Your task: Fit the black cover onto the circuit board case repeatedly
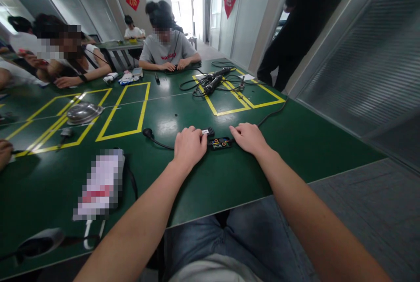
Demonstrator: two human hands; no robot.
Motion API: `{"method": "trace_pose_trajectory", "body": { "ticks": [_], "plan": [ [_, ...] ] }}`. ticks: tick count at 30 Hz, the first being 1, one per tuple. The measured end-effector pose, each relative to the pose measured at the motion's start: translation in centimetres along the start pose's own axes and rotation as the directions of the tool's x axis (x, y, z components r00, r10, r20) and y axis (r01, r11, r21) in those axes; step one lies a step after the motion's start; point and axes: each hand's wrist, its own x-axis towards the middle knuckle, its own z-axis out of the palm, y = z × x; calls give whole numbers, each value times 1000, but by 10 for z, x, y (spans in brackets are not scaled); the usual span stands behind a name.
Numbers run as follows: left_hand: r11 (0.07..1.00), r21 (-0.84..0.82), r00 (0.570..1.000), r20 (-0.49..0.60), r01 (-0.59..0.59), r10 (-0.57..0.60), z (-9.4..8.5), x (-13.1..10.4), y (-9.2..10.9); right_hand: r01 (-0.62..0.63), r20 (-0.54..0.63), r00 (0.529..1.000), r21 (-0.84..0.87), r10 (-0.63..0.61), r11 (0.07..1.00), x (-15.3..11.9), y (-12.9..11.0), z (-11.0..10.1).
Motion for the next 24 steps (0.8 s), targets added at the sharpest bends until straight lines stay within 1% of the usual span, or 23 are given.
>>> {"method": "trace_pose_trajectory", "body": {
  "ticks": [3,5,9,13,16,20,24],
  "plan": [
    [997,73,994,112,-19,10,-3,-1,3,-5,-4,1000,1,5,1000,-1,-2,-2],
    [997,78,991,135,4,-14,-1,-1,3,-21,-14,1000,12,21,1000,-2,-4,-2],
    [999,25,994,100,35,-38,2,-1,4,-65,-52,996,65,68,996,-3,-3,1],
    [998,-22,996,67,55,-53,1,0,4,-70,-113,990,141,86,988,-3,0,5],
    [998,-24,994,91,59,-57,0,0,3,-57,-122,990,145,75,988,-2,2,7],
    [999,-12,988,147,50,-47,-1,1,4,-60,-88,994,128,72,990,0,2,9],
    [997,-17,985,156,74,-70,-1,2,4,-43,-82,995,117,53,992,2,2,10]
  ]
}}
